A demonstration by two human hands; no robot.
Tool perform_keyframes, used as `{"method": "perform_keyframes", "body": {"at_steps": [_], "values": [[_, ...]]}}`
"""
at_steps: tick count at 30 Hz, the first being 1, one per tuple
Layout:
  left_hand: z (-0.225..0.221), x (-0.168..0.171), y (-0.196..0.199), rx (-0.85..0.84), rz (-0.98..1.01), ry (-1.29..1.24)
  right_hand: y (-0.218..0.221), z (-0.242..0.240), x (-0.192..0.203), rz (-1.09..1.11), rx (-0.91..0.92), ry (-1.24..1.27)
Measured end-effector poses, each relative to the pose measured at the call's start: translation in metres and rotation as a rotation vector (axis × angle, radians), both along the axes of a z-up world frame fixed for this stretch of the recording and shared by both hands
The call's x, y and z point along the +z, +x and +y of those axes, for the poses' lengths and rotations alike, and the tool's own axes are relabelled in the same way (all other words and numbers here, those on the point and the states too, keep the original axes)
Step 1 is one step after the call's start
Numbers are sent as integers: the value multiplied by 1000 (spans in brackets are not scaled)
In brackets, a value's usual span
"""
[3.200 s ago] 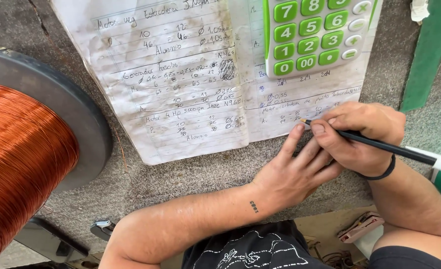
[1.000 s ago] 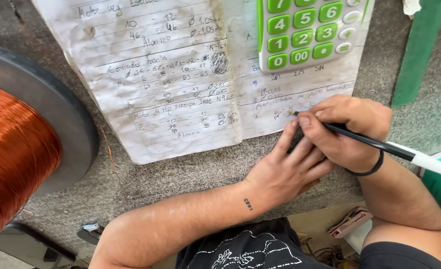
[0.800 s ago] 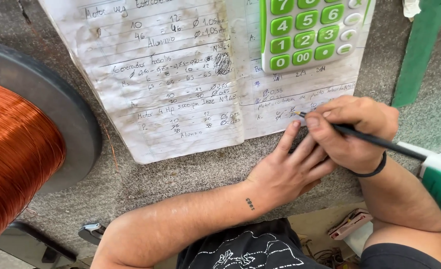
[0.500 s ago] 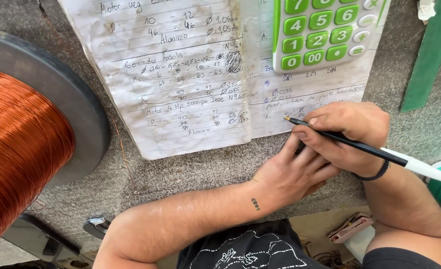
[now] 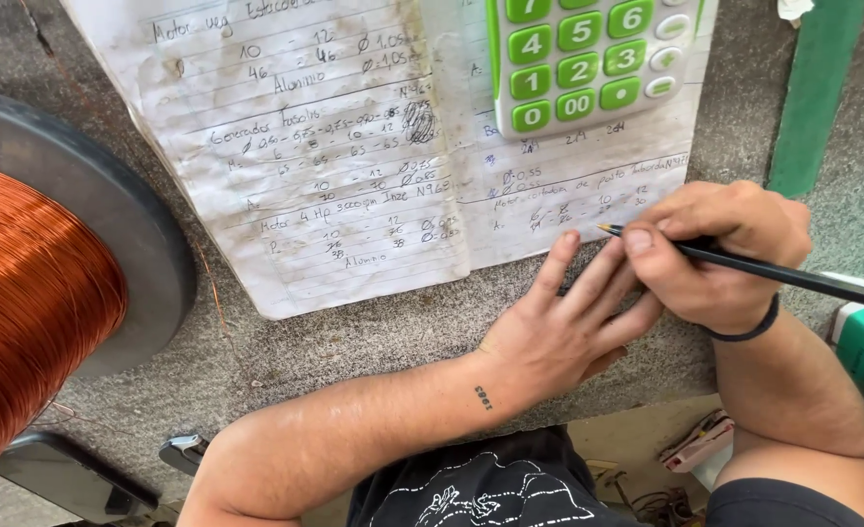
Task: Measuring wire diameter with a micrometer, calculating specifications, and preparing motor components for repair.
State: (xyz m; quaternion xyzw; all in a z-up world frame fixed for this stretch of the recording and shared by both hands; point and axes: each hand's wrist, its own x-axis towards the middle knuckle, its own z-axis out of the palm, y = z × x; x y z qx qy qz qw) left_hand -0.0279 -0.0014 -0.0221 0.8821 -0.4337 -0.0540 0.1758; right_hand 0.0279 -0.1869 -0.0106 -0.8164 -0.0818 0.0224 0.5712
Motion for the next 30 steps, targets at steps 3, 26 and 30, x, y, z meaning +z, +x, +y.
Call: {"method": "perform_keyframes", "body": {"at_steps": [3,26,30], "values": [[1,1,2,33,-9,-29,1,-7,2,-35,16,-99],[-1,4,8,82,-26,-81,8,-4,6,-87,108,-161],[-1,5,11,85,-37,-71,7,-5,4,-94,112,-179]]}}
